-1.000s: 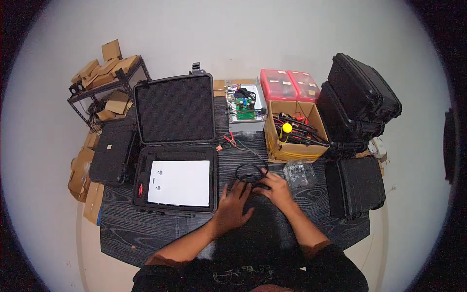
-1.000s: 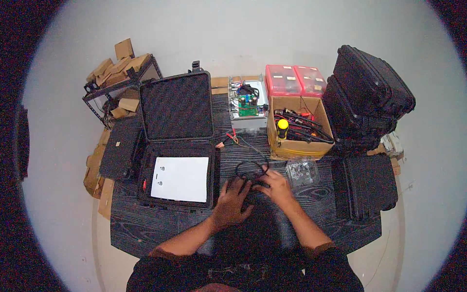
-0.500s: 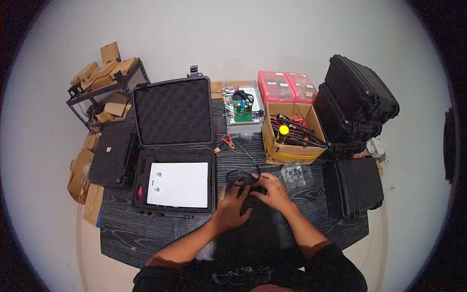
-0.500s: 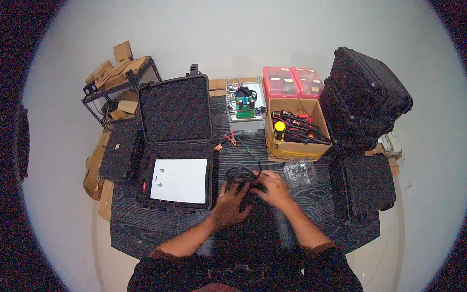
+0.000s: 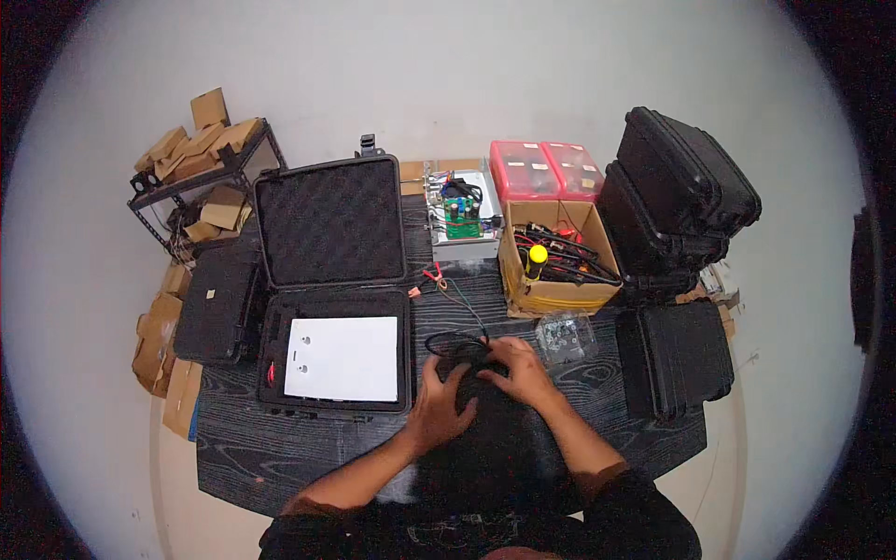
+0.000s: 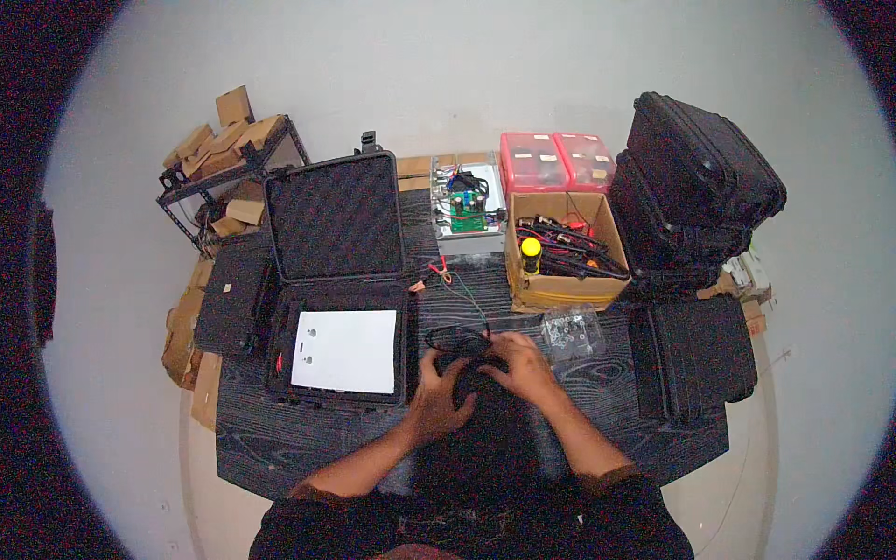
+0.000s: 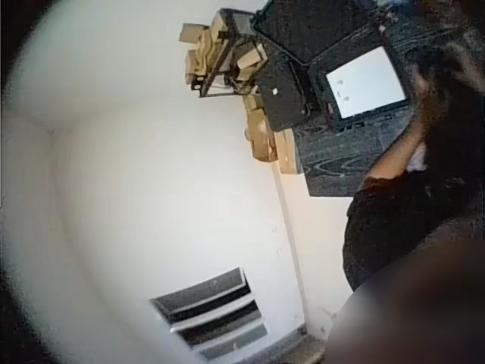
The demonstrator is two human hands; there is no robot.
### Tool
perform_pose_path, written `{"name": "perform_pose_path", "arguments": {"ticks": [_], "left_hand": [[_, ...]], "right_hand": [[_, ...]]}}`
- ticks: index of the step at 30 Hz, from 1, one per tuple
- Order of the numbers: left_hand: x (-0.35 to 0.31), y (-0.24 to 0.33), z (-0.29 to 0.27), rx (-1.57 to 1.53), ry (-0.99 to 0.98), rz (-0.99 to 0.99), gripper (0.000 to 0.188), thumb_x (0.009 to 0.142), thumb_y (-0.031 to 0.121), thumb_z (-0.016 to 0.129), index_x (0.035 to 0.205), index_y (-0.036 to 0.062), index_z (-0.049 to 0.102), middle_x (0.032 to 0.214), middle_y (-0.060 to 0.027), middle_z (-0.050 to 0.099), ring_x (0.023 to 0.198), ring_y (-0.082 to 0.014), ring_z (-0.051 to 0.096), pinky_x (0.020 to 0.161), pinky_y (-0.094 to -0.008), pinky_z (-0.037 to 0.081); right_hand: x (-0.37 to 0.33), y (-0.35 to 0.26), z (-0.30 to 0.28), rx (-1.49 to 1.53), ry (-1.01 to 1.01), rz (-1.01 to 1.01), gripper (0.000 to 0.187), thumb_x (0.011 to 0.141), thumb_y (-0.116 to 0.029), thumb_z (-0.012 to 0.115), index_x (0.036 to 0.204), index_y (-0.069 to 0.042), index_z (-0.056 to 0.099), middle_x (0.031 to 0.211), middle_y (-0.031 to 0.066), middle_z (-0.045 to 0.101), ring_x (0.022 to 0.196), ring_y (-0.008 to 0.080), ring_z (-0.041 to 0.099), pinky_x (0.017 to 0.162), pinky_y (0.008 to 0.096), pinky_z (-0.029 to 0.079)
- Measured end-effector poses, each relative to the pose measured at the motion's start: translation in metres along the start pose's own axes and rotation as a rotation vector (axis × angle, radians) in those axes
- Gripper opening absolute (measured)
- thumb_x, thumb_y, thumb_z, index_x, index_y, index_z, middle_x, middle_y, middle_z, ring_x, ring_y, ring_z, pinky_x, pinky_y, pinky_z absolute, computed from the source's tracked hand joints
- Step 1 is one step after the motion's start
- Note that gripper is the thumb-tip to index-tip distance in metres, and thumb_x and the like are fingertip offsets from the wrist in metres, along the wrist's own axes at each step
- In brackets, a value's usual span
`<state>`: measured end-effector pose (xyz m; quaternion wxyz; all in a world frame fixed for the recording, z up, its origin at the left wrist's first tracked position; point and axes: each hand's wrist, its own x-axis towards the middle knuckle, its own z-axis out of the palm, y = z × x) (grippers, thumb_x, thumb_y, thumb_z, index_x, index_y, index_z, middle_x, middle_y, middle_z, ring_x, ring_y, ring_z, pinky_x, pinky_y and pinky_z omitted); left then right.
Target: Packing electronic components and wires into protective cases and boxes.
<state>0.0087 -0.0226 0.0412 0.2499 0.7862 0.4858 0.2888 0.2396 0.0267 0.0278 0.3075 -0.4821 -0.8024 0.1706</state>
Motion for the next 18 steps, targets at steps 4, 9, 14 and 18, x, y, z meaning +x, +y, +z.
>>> {"name": "perform_pose_path", "arguments": {"ticks": [4,9,14,18], "left_hand": [[0.001,0.002,-0.001,-0.046,0.117,0.051,0.077,0.084,0.018,0.081,0.151,0.0037,0.046,0.158,-0.0425,0.015,0.145,-0.0638,0.027,0.122,-0.0605,0.031],[0.002,-0.004,0.005,-0.034,0.269,0.158,0.072,0.086,0.013,0.078,0.148,-0.0039,0.045,0.161,-0.0437,0.01,0.148,-0.067,0.017,0.122,-0.0635,0.026],[0.007,-0.006,0.003,-0.008,0.196,0.112,0.067,0.083,0.006,0.073,0.144,-0.0097,0.047,0.15,-0.0341,0.034,0.144,-0.063,0.028,0.122,-0.0663,0.024],[0.005,-0.017,0.013,0.044,0.197,0.113,0.065,0.081,0.002,0.068,0.144,-0.0045,0.052,0.139,-0.0289,0.046,0.138,-0.053,0.042,0.124,-0.0627,0.026]], "right_hand": [[0.002,0.001,0.0,0.013,-0.006,-0.013,0.049,0.083,-0.031,0.087,0.119,-0.001,0.074,0.128,0.0141,0.07,0.124,0.0334,0.063,0.107,0.0432,0.05],[0.003,0.001,-0.001,0.003,-0.017,-0.055,0.05,0.082,-0.03,0.087,0.122,-0.003,0.073,0.128,0.0131,0.071,0.124,0.0325,0.062,0.107,0.0435,0.049],[0.002,0.001,-0.001,0.028,-0.028,-0.004,0.046,0.082,-0.03,0.087,0.118,-0.004,0.074,0.128,0.013,0.071,0.124,0.032,0.063,0.108,0.0433,0.049],[0.002,0.0,0.0,0.012,0.017,0.006,0.049,0.082,-0.029,0.088,0.121,-0.004,0.073,0.125,0.0134,0.071,0.122,0.0324,0.063,0.106,0.0431,0.05]]}}
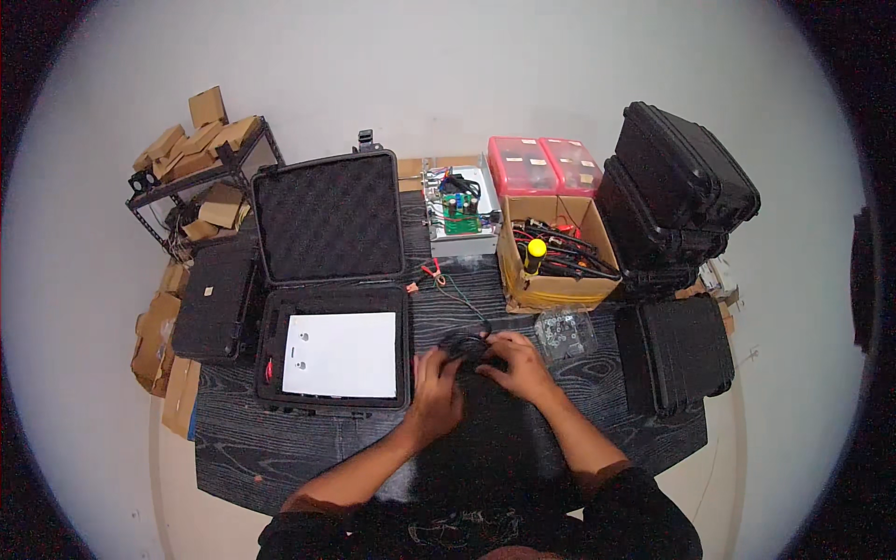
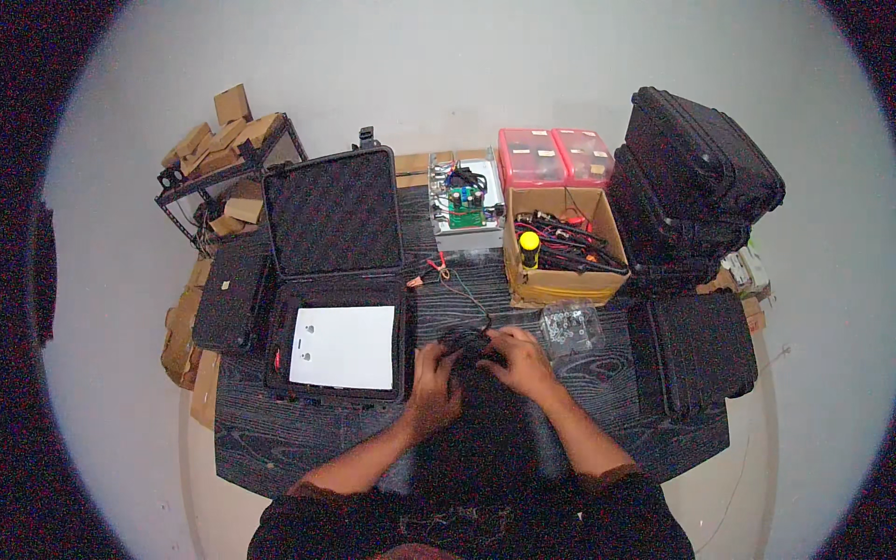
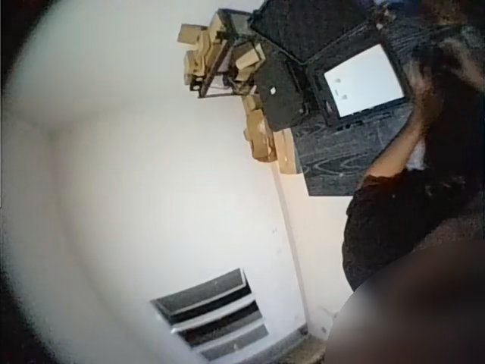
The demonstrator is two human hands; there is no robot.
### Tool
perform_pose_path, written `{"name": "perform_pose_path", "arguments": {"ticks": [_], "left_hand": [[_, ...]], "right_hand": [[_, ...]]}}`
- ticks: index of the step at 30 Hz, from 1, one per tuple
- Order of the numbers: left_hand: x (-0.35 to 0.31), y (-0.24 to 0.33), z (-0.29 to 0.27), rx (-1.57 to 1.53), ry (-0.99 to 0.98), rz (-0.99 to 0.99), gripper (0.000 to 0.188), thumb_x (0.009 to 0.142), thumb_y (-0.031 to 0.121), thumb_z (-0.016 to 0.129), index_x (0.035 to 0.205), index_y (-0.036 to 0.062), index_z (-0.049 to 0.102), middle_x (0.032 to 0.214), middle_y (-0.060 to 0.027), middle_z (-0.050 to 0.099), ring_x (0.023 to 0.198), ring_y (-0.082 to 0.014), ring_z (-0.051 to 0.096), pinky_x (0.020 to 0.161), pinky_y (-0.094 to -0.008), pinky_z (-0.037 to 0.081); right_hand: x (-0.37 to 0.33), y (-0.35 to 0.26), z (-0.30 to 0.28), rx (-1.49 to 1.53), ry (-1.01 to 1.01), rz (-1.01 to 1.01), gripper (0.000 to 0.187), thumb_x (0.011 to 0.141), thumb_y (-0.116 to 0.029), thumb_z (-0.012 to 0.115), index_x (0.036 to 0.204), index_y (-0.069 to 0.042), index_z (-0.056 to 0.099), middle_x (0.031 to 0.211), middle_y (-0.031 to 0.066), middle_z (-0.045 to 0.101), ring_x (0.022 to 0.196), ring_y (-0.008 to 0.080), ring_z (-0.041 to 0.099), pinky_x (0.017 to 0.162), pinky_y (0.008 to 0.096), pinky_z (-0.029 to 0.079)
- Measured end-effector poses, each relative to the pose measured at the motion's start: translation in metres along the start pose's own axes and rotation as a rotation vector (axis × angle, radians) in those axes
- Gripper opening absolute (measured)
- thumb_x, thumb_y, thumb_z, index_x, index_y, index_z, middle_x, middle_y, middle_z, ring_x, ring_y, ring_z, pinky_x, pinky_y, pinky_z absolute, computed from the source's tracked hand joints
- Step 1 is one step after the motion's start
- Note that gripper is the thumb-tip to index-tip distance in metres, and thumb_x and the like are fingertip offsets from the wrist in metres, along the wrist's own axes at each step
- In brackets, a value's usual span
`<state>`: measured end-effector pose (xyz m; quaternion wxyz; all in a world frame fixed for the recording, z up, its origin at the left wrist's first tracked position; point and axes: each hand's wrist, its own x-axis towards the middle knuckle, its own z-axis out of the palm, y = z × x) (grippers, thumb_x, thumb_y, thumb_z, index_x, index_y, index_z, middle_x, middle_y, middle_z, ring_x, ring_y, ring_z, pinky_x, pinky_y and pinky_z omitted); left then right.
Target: Packing electronic components and wires into protective cases and boxes.
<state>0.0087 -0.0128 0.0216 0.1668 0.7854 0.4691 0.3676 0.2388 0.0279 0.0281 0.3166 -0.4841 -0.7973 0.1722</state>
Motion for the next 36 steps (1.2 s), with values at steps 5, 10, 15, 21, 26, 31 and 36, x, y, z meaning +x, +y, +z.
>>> {"name": "perform_pose_path", "arguments": {"ticks": [5,10,15,21,26,31,36], "left_hand": [[-0.003,-0.004,-0.003,0.096,-0.071,0.124,0.061,0.082,-0.009,0.056,0.14,0.0049,0.061,0.126,-0.0179,0.06,0.121,-0.0401,0.058,0.116,-0.0737,0.03],[0.004,-0.001,-0.006,-0.031,-0.102,0.191,0.061,0.082,-0.011,0.054,0.14,0.0037,0.061,0.125,-0.0169,0.064,0.12,-0.0405,0.061,0.115,-0.0602,0.041],[0.002,-0.006,0.002,-0.172,-0.011,0.077,0.058,0.081,-0.011,0.055,0.137,0.0013,0.061,0.134,-0.0181,0.063,0.126,-0.0412,0.06,0.113,-0.0462,0.048],[0.005,-0.008,0.001,-0.064,-0.051,0.169,0.057,0.083,-0.008,0.058,0.136,0.0105,0.065,0.14,-0.0172,0.06,0.128,-0.0414,0.058,0.111,-0.0489,0.05],[0.004,-0.011,0.005,0.049,-0.084,0.19,0.062,0.084,-0.002,0.06,0.141,0.0232,0.067,0.136,-0.0136,0.063,0.128,-0.0402,0.058,0.111,-0.0488,0.051],[0.008,-0.008,0.005,0.07,-0.042,0.254,0.057,0.083,-0.001,0.061,0.135,0.0215,0.071,0.126,-0.0136,0.066,0.121,-0.0397,0.062,0.105,-0.0478,0.054],[0.006,-0.015,0.008,0.118,-0.008,0.276,0.052,0.082,0.006,0.065,0.13,0.0246,0.073,0.12,-0.0116,0.069,0.118,-0.0397,0.065,0.107,-0.0518,0.053]], "right_hand": [[0.001,0.002,0.0,-0.03,-0.005,-0.067,0.046,0.082,-0.028,0.087,0.119,-0.004,0.073,0.127,0.0124,0.071,0.122,0.0322,0.063,0.104,0.0427,0.051],[0.002,-0.001,-0.001,-0.002,-0.015,-0.004,0.037,0.083,-0.023,0.084,0.114,-0.006,0.075,0.134,0.0061,0.07,0.123,0.0306,0.062,0.104,0.0429,0.05],[0.002,-0.004,-0.004,0.025,-0.036,0.022,0.036,0.082,-0.021,0.083,0.115,-0.008,0.075,0.135,0.0054,0.07,0.124,0.0304,0.062,0.107,0.0433,0.048],[0.001,-0.005,-0.006,0.058,-0.069,0.058,0.04,0.08,-0.016,0.082,0.119,-0.01,0.074,0.137,0.0052,0.069,0.128,0.0316,0.06,0.111,0.0452,0.046],[0.002,-0.009,-0.007,0.05,-0.096,0.123,0.05,0.079,-0.014,0.082,0.127,-0.013,0.071,0.135,0.0071,0.069,0.131,0.0326,0.058,0.112,0.0461,0.044],[-0.001,0.003,0.0,0.012,-0.099,0.014,0.067,0.078,-0.016,0.083,0.142,-0.016,0.065,0.133,0.0135,0.067,0.133,0.0345,0.056,0.115,0.0469,0.042],[0.002,-0.009,-0.011,0.043,-0.121,-0.031,0.061,0.077,-0.016,0.079,0.137,-0.011,0.066,0.143,0.0134,0.062,0.136,0.0357,0.053,0.117,0.0459,0.039]]}}
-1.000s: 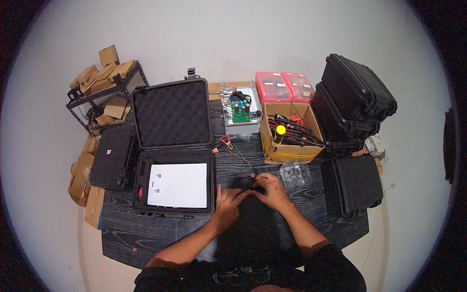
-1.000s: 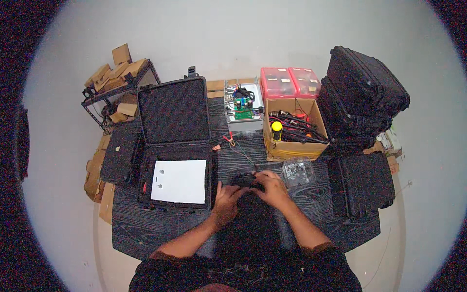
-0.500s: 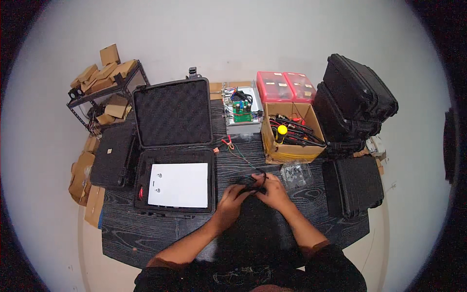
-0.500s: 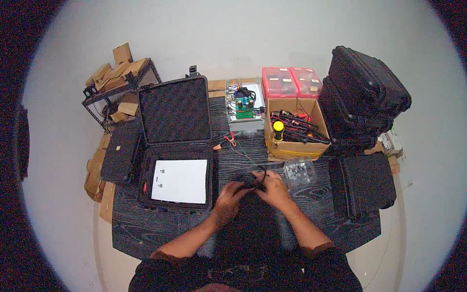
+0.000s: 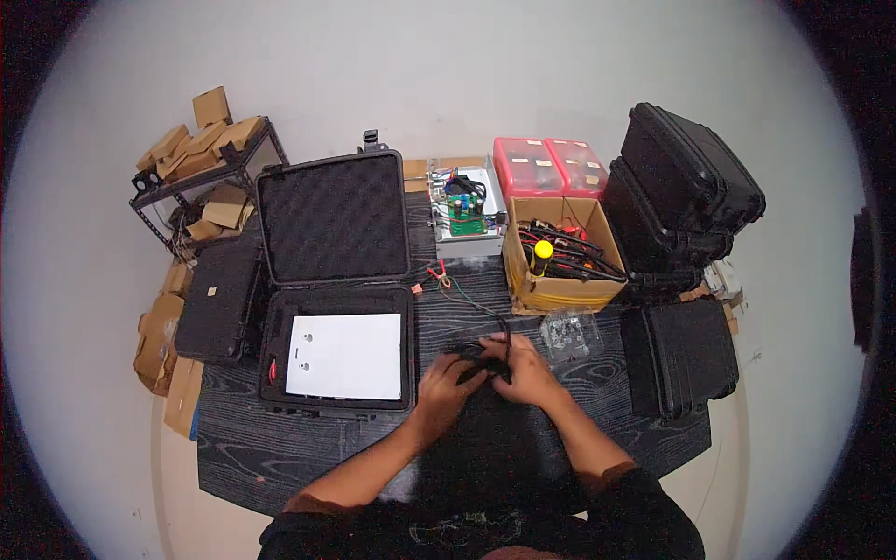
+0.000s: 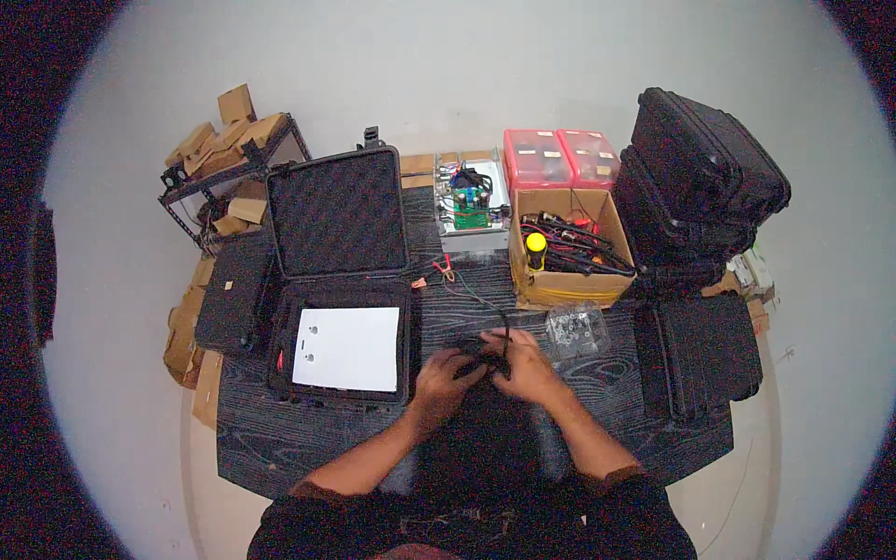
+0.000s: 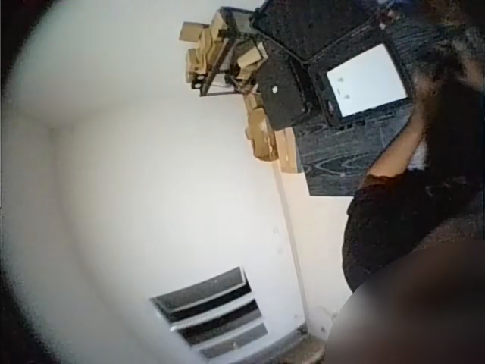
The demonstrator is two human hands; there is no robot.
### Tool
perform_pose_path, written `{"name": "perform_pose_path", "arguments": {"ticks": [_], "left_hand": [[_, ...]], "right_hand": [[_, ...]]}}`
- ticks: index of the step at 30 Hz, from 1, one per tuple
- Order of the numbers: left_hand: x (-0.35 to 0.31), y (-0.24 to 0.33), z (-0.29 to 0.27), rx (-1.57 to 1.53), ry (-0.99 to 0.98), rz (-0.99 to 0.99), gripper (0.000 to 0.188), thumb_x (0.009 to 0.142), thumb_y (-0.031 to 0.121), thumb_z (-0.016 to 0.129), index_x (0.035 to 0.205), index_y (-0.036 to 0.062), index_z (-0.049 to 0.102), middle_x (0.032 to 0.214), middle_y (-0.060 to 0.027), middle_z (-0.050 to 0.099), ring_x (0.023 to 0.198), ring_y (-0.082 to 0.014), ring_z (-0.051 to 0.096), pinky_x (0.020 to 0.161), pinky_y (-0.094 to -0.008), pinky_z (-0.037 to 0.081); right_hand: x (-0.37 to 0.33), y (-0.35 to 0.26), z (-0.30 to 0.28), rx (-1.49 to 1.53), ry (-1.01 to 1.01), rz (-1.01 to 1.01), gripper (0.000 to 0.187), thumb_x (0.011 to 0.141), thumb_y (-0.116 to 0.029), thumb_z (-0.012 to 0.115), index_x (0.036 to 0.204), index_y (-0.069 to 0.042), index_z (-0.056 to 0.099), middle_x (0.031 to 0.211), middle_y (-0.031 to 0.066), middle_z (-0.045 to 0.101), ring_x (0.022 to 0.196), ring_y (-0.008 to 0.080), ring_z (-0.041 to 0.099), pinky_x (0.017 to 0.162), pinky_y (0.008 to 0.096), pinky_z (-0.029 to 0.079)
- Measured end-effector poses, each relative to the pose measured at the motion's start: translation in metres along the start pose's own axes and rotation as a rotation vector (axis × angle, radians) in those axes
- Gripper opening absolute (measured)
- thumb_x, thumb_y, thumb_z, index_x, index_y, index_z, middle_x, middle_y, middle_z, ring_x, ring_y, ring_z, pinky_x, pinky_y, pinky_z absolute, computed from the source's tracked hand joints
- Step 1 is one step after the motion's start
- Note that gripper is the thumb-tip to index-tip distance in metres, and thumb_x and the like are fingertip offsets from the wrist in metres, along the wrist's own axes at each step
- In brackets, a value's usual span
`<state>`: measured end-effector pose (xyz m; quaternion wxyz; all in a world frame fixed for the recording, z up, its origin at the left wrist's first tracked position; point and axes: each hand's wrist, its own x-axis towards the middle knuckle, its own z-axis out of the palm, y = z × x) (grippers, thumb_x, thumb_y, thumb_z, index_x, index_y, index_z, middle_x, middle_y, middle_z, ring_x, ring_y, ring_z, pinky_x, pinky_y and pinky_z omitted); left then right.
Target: Packing electronic components and wires into protective cases and boxes.
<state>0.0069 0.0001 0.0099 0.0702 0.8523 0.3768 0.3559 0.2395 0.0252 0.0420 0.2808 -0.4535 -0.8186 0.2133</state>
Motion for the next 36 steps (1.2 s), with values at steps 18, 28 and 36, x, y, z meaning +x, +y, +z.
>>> {"name": "perform_pose_path", "arguments": {"ticks": [18,28,36], "left_hand": [[-0.001,-0.006,0.006,0.044,-0.001,-0.068,0.051,0.078,0.003,0.067,0.127,0.0172,0.074,0.121,-0.0121,0.069,0.117,-0.0377,0.065,0.105,-0.0564,0.05],[0.005,0.003,0.003,-0.063,0.054,-0.059,0.034,0.077,0.004,0.074,0.111,0.0078,0.076,0.114,-0.0128,0.068,0.112,-0.0357,0.066,0.096,-0.0478,0.055],[-0.001,-0.003,0.006,-0.063,0.026,-0.064,0.047,0.073,0.0,0.069,0.119,0.0089,0.073,0.121,-0.0143,0.067,0.118,-0.0394,0.063,0.101,-0.0495,0.055]], "right_hand": [[0.001,0.021,0.018,0.465,0.035,0.143,0.099,0.094,0.001,0.075,0.169,-0.003,0.011,0.143,0.0205,0.052,0.128,0.0243,0.065,0.108,0.0335,0.044],[0.0,0.02,0.023,0.401,0.154,0.14,0.073,0.085,-0.012,0.084,0.151,-0.006,0.055,0.131,0.0173,0.066,0.128,0.0325,0.062,0.112,0.0423,0.046],[0.005,0.005,0.012,0.001,0.257,-0.005,0.031,0.083,-0.019,0.084,0.111,-0.006,0.076,0.109,0.0114,0.073,0.122,0.0363,0.06,0.108,0.0456,0.048]]}}
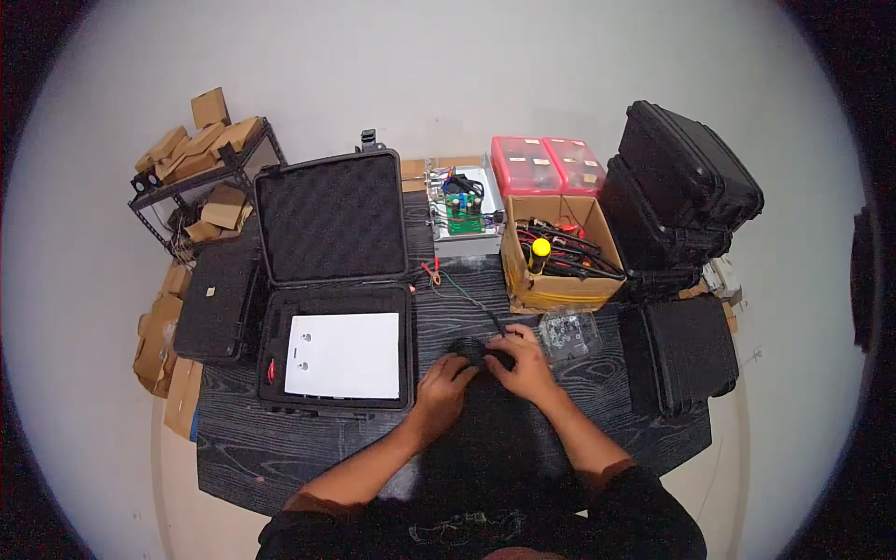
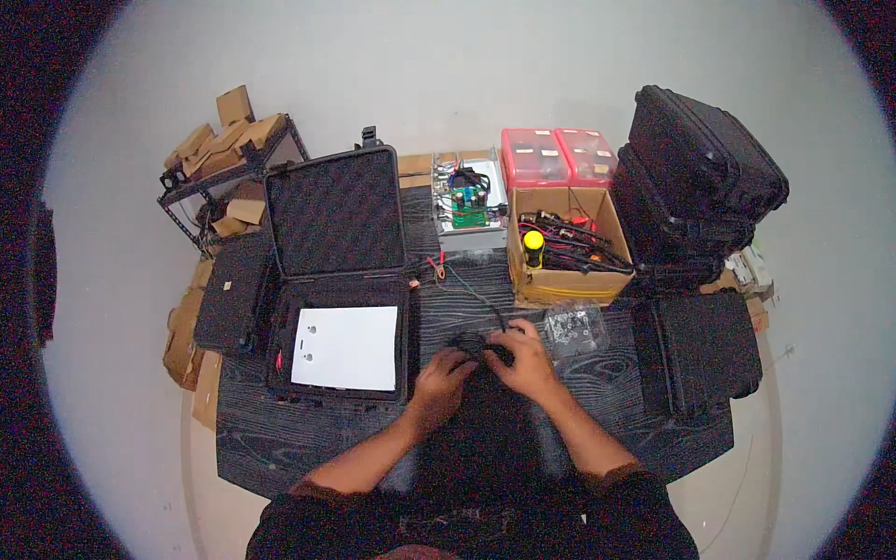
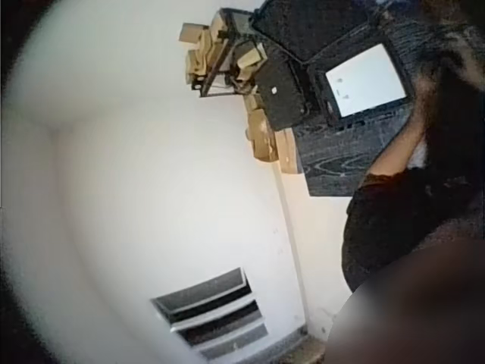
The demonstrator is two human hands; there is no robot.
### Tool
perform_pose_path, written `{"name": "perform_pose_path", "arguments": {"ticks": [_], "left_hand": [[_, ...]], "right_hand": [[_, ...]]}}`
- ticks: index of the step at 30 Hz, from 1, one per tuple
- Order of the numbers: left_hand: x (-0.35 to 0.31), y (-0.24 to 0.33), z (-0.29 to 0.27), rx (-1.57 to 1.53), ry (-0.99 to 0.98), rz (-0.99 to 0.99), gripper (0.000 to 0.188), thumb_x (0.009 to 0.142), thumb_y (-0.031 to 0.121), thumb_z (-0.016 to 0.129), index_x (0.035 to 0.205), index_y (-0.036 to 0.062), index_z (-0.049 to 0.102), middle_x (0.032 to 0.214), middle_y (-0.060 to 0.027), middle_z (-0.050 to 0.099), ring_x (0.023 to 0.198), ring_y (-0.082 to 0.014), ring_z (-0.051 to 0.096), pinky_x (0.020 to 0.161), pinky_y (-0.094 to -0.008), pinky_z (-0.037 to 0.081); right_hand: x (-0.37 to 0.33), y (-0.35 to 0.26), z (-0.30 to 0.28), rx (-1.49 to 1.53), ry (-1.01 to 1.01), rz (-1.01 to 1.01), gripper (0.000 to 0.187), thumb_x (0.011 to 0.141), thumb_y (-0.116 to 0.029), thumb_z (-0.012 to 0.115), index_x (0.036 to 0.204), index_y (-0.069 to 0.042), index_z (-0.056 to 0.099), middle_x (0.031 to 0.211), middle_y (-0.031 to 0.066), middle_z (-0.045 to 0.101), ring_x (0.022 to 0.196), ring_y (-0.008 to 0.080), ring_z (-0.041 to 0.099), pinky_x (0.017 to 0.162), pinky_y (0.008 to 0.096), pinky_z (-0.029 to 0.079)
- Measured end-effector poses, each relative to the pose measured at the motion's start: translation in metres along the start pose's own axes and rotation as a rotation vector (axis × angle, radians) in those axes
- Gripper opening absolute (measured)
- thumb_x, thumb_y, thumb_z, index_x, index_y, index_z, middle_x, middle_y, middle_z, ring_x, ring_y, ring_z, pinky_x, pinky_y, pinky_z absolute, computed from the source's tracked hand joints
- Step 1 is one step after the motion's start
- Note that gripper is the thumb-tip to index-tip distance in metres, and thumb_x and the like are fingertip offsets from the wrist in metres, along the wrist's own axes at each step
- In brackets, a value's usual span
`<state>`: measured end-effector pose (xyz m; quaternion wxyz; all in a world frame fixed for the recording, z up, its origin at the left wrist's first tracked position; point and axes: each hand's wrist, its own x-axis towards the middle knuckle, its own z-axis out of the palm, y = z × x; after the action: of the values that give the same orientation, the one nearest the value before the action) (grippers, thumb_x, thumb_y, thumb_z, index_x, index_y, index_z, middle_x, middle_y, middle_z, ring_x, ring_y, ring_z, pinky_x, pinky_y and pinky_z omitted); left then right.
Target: Packing electronic components and wires into protective cases and boxes.
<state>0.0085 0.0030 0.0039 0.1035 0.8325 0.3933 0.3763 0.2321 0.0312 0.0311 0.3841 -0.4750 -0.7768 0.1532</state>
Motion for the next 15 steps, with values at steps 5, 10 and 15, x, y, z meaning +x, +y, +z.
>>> {"name": "perform_pose_path", "arguments": {"ticks": [5,10,15], "left_hand": [[-0.0019,0.0024,-0.0022,-0.031,-0.065,-0.063,0.052,0.075,-0.004,0.064,0.126,0.0072,0.068,0.129,-0.0155,0.065,0.126,-0.041,0.06,0.11,-0.0506,0.05],[-0.0066,-0.0031,0.0018,-0.066,-0.092,-0.048,0.048,0.079,-0.005,0.062,0.126,0.0048,0.066,0.133,-0.0167,0.063,0.133,-0.0431,0.056,0.115,-0.0525,0.046],[-0.0064,-0.0048,0.0009,-0.068,-0.149,-0.066,0.048,0.079,-0.003,0.065,0.127,0.0024,0.065,0.136,-0.0178,0.062,0.138,-0.0441,0.052,0.117,-0.0536,0.044]], "right_hand": [[0.0015,-0.0067,-0.0045,-0.095,-0.001,0.021,0.031,0.081,-0.026,0.086,0.101,-0.005,0.077,0.099,0.0111,0.066,0.105,0.035,0.06,0.093,0.0466,0.049],[0.0013,-0.0038,-0.0095,-0.127,-0.09,-0.04,0.034,0.08,-0.033,0.086,0.093,-0.004,0.073,0.094,0.0118,0.06,0.1,0.0339,0.058,0.087,0.0451,0.047],[0.0002,-0.0028,-0.0074,-0.124,-0.108,-0.041,0.037,0.079,-0.034,0.087,0.091,-0.003,0.072,0.093,0.0114,0.059,0.098,0.0336,0.058,0.086,0.0452,0.047]]}}
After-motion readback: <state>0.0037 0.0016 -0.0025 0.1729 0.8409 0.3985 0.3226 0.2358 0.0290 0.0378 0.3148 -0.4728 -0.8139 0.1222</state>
